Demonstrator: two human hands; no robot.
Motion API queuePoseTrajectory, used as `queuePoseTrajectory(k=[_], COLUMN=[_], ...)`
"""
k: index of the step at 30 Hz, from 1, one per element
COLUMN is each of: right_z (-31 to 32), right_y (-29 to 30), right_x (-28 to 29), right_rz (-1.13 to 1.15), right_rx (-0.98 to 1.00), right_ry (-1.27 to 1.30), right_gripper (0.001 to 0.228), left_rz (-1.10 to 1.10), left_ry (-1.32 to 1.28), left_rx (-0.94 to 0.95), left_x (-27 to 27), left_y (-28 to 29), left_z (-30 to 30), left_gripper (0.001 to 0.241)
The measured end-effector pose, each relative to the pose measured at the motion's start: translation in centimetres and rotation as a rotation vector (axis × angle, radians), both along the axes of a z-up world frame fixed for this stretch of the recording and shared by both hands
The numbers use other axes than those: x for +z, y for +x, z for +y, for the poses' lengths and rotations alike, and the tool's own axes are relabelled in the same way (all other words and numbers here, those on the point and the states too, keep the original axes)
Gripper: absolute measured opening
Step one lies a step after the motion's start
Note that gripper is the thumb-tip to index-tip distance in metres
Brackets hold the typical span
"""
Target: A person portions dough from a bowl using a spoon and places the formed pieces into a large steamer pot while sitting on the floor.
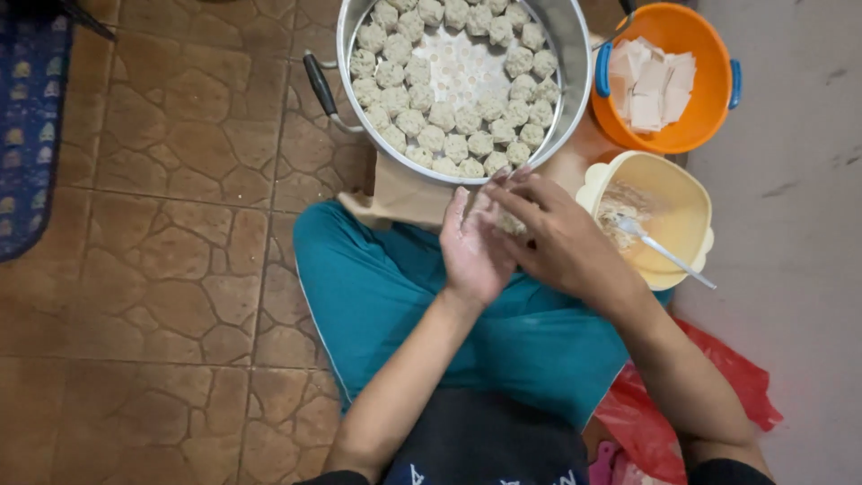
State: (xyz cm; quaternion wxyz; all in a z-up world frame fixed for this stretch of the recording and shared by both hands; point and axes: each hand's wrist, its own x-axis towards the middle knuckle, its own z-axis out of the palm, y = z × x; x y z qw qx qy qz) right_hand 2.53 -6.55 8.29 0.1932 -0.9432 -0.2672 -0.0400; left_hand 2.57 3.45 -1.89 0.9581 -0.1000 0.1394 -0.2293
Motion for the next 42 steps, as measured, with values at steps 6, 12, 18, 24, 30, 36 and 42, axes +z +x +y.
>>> queuePoseTrajectory(k=[6, 12, 18, 24, 30, 36, 42], right_z=[-6.1, -8.9, -8.3, -8.3, -8.4, -6.7, -9.2], right_y=[6.2, 15.9, 21.9, 24.5, 25.0, 23.2, 25.3], right_x=[-0.5, -5.2, -10.4, -13.6, -15.8, -12.4, -15.4], right_rz=[-0.057, -0.077, -0.052, -0.195, -0.257, -0.094, -0.06], right_rx=[-0.096, 0.002, 0.099, 0.262, 0.32, 0.294, 0.329], right_ry=[-0.094, -0.279, -0.517, -0.515, -0.695, -0.703, -0.54], right_gripper=[0.057, 0.042, 0.041, 0.041, 0.038, 0.063, 0.054], left_rz=[-0.349, -0.773, -0.977, -0.98, -0.909, -0.877, -0.858], left_ry=[0.522, 1.529, 2.044, 2.166, 2.243, 2.262, 2.262], left_rx=[0.199, 0.462, 0.476, 0.476, 0.56, 0.571, 0.542], left_x=[-0.9, 2.9, -1.6, -2.7, -2.6, -2.5, -1.9], left_y=[3.2, 9.6, 12.4, 12.2, 12.2, 12.1, 12.0], left_z=[4.0, 7.4, 7.0, 6.1, 5.8, 5.7, 5.8], left_gripper=[0.034, 0.028, 0.023, 0.025, 0.015, 0.014, 0.012])
